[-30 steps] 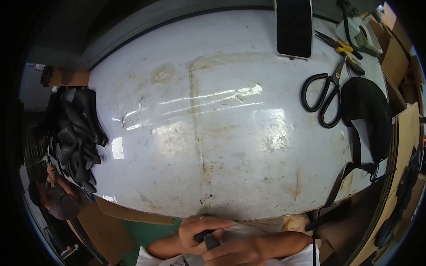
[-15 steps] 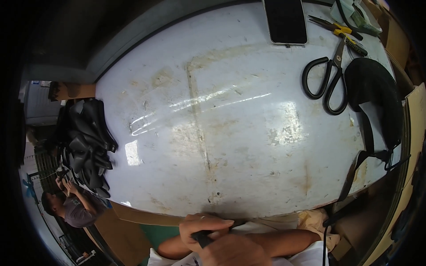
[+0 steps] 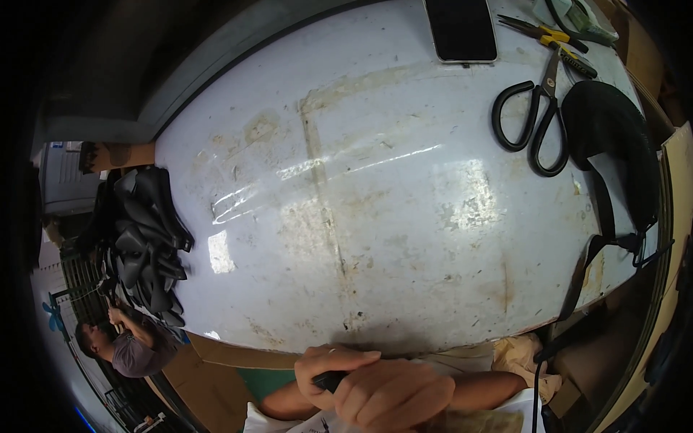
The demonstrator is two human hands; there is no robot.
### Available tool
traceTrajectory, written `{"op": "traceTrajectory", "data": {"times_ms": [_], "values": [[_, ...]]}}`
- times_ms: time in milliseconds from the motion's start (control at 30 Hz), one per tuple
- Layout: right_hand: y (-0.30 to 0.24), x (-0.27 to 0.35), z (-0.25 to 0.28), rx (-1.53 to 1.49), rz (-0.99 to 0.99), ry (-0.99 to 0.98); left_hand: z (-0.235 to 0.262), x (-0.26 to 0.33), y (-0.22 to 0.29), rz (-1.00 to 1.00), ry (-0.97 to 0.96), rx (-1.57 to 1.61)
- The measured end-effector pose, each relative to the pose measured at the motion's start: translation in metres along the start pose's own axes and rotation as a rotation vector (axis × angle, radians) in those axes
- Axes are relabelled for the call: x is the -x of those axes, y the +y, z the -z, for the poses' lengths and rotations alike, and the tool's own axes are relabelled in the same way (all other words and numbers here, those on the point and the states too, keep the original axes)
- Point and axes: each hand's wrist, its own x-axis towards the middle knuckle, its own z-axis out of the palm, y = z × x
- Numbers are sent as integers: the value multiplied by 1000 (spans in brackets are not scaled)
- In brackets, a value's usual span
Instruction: Trimming and inspecting plastic bicycle saddle shells at a manufacturing workstation.
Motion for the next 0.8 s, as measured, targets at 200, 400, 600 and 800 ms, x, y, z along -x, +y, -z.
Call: {"op": "traceTrajectory", "data": {"times_ms": [200,400,600,800], "values": [[-17,-12,3,170,-14,-376,8,6,-2,37,-50,72],[-61,-4,9,357,-137,-706,6,10,4,156,-75,235],[-41,-10,10,361,-109,-642,9,8,0,138,-113,205],[-35,-12,5,330,-212,-377,8,4,-4,-23,-127,77]]}}
